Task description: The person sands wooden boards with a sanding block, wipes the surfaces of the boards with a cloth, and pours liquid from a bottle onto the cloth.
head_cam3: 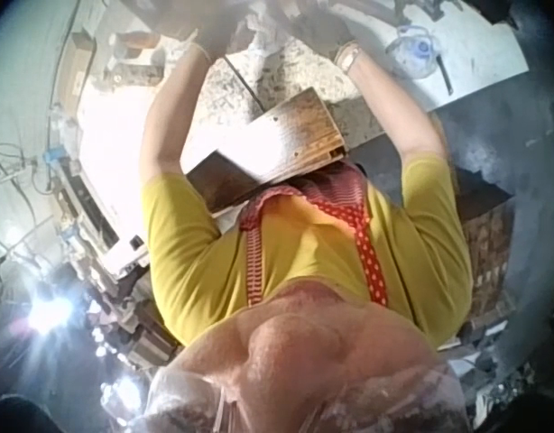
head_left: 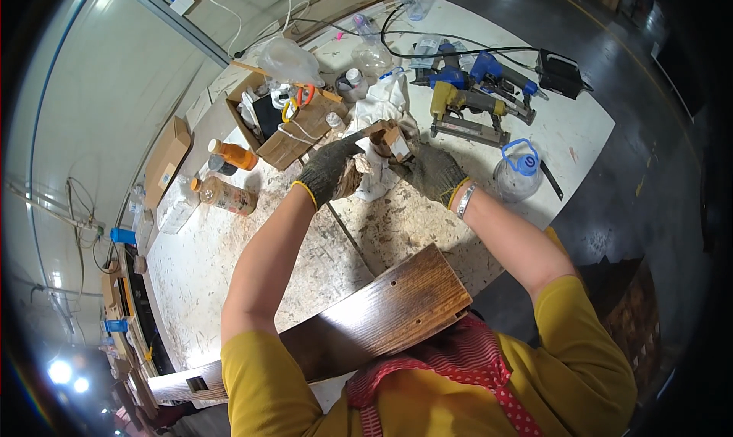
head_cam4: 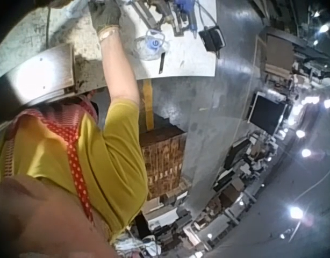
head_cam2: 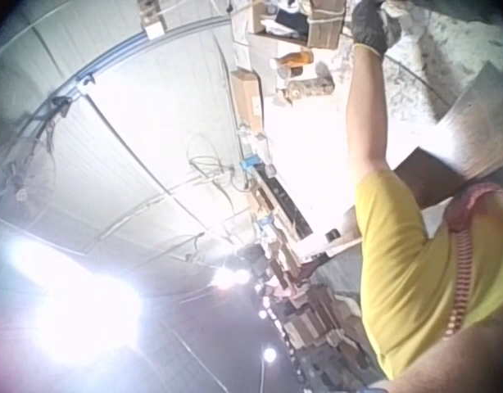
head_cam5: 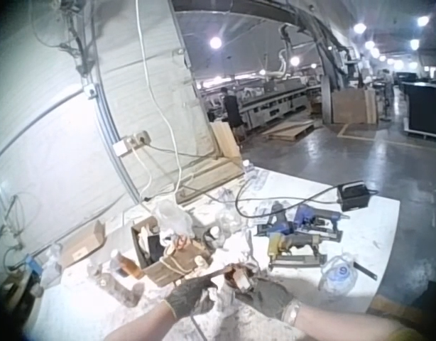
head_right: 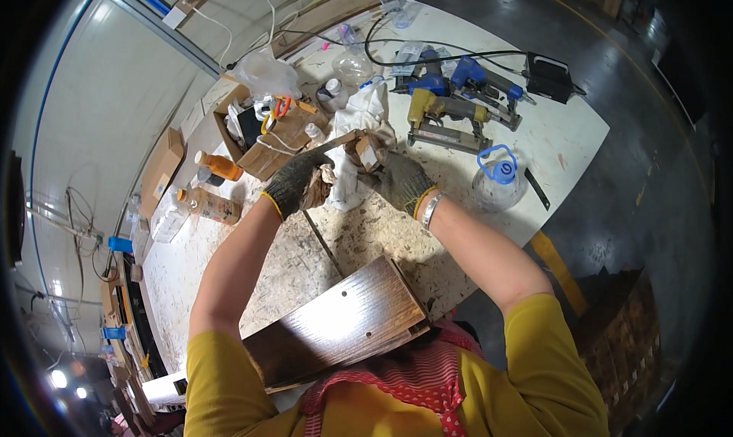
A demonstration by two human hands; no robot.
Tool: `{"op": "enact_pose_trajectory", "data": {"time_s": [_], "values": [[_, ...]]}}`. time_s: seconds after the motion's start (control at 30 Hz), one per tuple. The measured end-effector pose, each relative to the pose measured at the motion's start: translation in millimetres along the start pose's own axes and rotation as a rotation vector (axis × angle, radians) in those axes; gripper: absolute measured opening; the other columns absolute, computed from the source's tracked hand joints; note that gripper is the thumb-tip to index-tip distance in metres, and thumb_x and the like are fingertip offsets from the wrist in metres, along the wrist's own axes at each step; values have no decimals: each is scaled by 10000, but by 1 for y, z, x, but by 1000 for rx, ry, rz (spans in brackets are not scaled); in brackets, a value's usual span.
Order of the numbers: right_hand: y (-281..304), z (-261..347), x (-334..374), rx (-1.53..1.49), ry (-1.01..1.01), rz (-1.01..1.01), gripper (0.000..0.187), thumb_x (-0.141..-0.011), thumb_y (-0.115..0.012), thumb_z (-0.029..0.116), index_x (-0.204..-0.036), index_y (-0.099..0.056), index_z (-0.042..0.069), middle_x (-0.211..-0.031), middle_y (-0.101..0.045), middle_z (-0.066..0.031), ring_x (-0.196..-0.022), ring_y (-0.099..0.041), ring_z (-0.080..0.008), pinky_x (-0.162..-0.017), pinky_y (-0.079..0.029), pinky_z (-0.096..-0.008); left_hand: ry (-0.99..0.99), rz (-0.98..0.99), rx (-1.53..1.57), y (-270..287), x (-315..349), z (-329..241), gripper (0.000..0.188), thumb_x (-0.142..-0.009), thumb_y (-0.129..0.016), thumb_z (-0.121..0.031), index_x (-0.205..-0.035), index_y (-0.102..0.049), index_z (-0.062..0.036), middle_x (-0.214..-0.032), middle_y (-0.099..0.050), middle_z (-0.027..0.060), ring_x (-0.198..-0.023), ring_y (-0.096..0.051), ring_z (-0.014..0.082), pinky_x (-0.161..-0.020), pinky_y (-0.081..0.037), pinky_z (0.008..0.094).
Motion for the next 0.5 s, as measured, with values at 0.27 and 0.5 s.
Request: {"op": "enact_pose_trajectory", "data": {"time_s": [0.27,0.5], "values": [[1,-5,-24,-96,57,42,276,-994,-449,26,-1233,-507,154,-1106,-615,-111,-878,-670,-225,-706,-626,-345,160,108,534,-21,2,29,259,-982,-512,-232,-828,-603,-44,-636,-596,40,-567,-595,180,-583,-526,327],[12,-1,-23,-220,51,120,324,-1002,-394,-5,-1258,-490,169,-1153,-589,-136,-871,-666,-251,-704,-632,-366,170,248,657,-33,8,22,233,-985,-508,-233,-843,-592,-68,-675,-596,44,-591,-592,183,-594,-521,352]]}}
Point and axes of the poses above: each hand's wrist, its own x-axis away from the middle knuckle, its own y-axis out of the back of the hand, z = x × y, the point moved 6 cm from there along -x, towards the middle knuckle
